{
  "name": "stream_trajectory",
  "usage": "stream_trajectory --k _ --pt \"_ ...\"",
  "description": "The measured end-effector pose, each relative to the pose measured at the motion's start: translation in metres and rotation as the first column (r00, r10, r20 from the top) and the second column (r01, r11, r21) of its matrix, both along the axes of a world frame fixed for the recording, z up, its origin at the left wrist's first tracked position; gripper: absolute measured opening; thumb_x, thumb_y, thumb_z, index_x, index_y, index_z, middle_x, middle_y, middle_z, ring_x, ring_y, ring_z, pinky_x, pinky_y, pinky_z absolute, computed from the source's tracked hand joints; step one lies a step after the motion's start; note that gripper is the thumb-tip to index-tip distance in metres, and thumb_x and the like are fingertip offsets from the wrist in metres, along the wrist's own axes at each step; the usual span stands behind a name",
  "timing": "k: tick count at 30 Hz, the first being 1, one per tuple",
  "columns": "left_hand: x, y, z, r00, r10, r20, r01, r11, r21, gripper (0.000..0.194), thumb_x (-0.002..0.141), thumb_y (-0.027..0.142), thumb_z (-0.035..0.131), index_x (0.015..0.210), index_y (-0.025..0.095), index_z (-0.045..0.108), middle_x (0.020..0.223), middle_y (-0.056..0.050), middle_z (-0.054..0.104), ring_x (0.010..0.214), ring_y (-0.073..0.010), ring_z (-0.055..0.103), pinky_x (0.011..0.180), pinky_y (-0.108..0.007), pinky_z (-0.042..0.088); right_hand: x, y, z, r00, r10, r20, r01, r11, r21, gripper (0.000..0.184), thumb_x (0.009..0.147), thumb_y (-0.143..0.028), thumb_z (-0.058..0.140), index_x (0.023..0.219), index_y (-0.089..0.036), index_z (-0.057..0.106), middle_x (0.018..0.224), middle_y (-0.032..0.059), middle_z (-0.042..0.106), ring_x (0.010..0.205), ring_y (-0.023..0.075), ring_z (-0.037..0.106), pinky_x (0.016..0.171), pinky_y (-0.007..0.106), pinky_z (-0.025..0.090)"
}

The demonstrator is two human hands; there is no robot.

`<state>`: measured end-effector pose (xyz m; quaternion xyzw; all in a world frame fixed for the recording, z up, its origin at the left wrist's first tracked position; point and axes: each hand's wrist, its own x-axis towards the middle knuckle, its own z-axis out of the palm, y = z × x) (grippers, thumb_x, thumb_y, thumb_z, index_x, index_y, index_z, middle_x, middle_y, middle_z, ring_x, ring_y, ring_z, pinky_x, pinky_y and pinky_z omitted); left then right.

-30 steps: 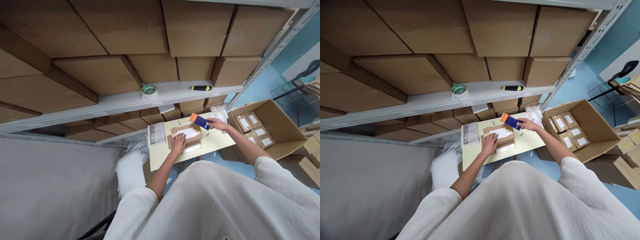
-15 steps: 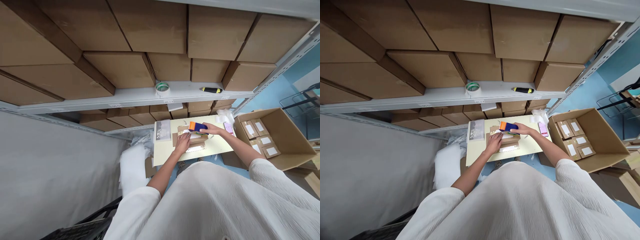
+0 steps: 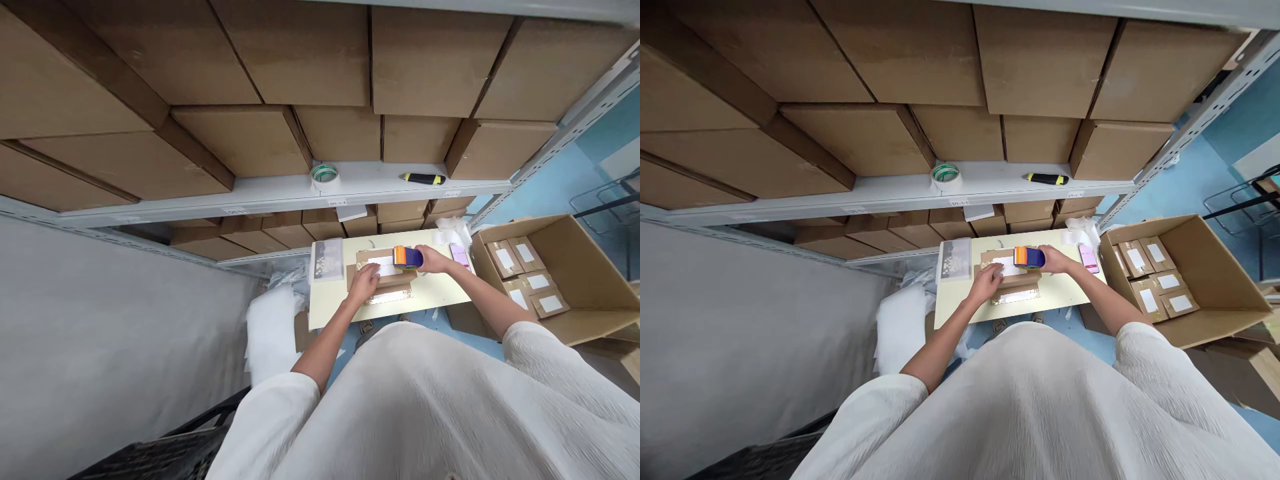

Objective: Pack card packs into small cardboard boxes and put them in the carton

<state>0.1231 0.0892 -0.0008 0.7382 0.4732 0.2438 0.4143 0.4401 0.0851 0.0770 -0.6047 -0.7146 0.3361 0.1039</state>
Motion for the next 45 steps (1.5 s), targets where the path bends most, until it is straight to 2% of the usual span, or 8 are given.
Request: stream_trajectory --k 3,7,11,16,20,27,37,45 --pt "0.01 0.006 0.018 0.954 0.231 0.19 -0.193 0.961 -0.198 0.028 0.098 0.038 0.065 0.12 0.024 0.075 0.118 -0.01 0.081 0.111 -0.0272 0.076 0.105 -0.044 0.059 0.0 -0.001 -0.002 1.0 0.008 0.025 -0.008 1.0 0.014 0.046 0.067 -0.02 0.084 0.108 -0.019 0.065 0.114 0.0117 0.075 0.097 0.0276 0.072 0.078 0.032 0.056" --pt "0.03 0.014 0.042 0.872 0.374 0.315 -0.217 0.874 -0.435 0.03 0.092 0.043 0.075 0.113 0.023 0.068 0.093 -0.006 0.08 0.089 -0.0232 0.078 0.087 -0.038 0.06 -0.003 0.0 0.001 0.999 0.038 0.027 -0.039 0.998 0.041 0.042 0.069 -0.017 0.085 0.106 -0.02 0.065 0.111 0.0114 0.076 0.1 0.0287 0.072 0.083 0.033 0.056" --pt "0.048 0.017 0.055 0.831 0.44 0.34 -0.227 0.826 -0.516 0.039 0.079 0.036 0.087 0.107 0.023 0.062 0.082 -0.003 0.078 0.081 -0.0226 0.077 0.078 -0.035 0.056 -0.006 -0.002 0.004 0.999 0.034 0.032 -0.036 0.998 0.045 0.041 0.071 -0.018 0.085 0.107 -0.019 0.066 0.114 0.0133 0.076 0.102 0.0296 0.072 0.085 0.034 0.056" --pt "0.052 0.02 0.057 0.798 0.48 0.364 -0.233 0.804 -0.547 0.042 0.071 0.023 0.087 0.101 0.023 0.058 0.074 0.0 0.074 0.073 -0.0205 0.074 0.074 -0.033 0.054 -0.005 -0.006 0.003 0.999 0.034 -0.02 -0.033 0.998 0.051 0.045 0.074 -0.02 0.083 0.116 -0.019 0.066 0.116 0.0121 0.075 0.098 0.0269 0.072 0.08 0.032 0.056" --pt "0.04 0.021 0.053 0.8 0.491 0.345 -0.288 0.818 -0.497 0.045 0.07 0.012 0.079 0.104 0.025 0.054 0.075 0.003 0.073 0.073 -0.018 0.072 0.075 -0.031 0.052 -0.012 -0.006 0.008 0.996 0.061 -0.063 -0.057 0.997 0.053 0.044 0.076 -0.02 0.079 0.118 -0.021 0.065 0.116 0.0093 0.075 0.099 0.0253 0.071 0.083 0.033 0.056" --pt "0.015 0.026 0.036 0.794 0.53 0.297 -0.357 0.803 -0.477 0.051 0.07 0.008 0.075 0.107 0.029 0.046 0.075 0.007 0.07 0.072 -0.0151 0.07 0.071 -0.027 0.048 -0.032 0.005 0.024 0.988 0.148 0.051 -0.147 0.989 -0.012 0.035 0.074 -0.02 0.079 0.105 -0.022 0.063 0.108 0.0072 0.074 0.088 0.0233 0.067 0.071 0.03 0.05" --pt "-0.069 0.05 0.0 0.693 0.655 0.301 -0.434 0.712 -0.552 0.051 0.062 0.009 0.072 0.098 0.028 0.043 0.075 0.007 0.068 0.072 -0.017 0.07 0.077 -0.031 0.052 -0.033 0.02 0.034 0.961 0.148 0.235 -0.143 0.989 -0.037 0.032 0.079 -0.024 0.082 0.103 -0.022 0.06 0.106 0.0095 0.075 0.089 0.0245 0.067 0.071 0.029 0.045" --pt "-0.074 0.043 -0.026 0.684 0.658 0.316 -0.418 0.708 -0.57 0.045 0.063 0.019 0.078 0.098 0.027 0.05 0.077 0.004 0.067 0.078 -0.0194 0.069 0.084 -0.034 0.053 -0.054 0.025 0.042 0.917 0.211 0.338 -0.206 0.977 -0.049 0.03 0.082 -0.022 0.077 0.108 -0.021 0.063 0.11 0.0105 0.076 0.094 0.0257 0.068 0.072 0.029 0.045"
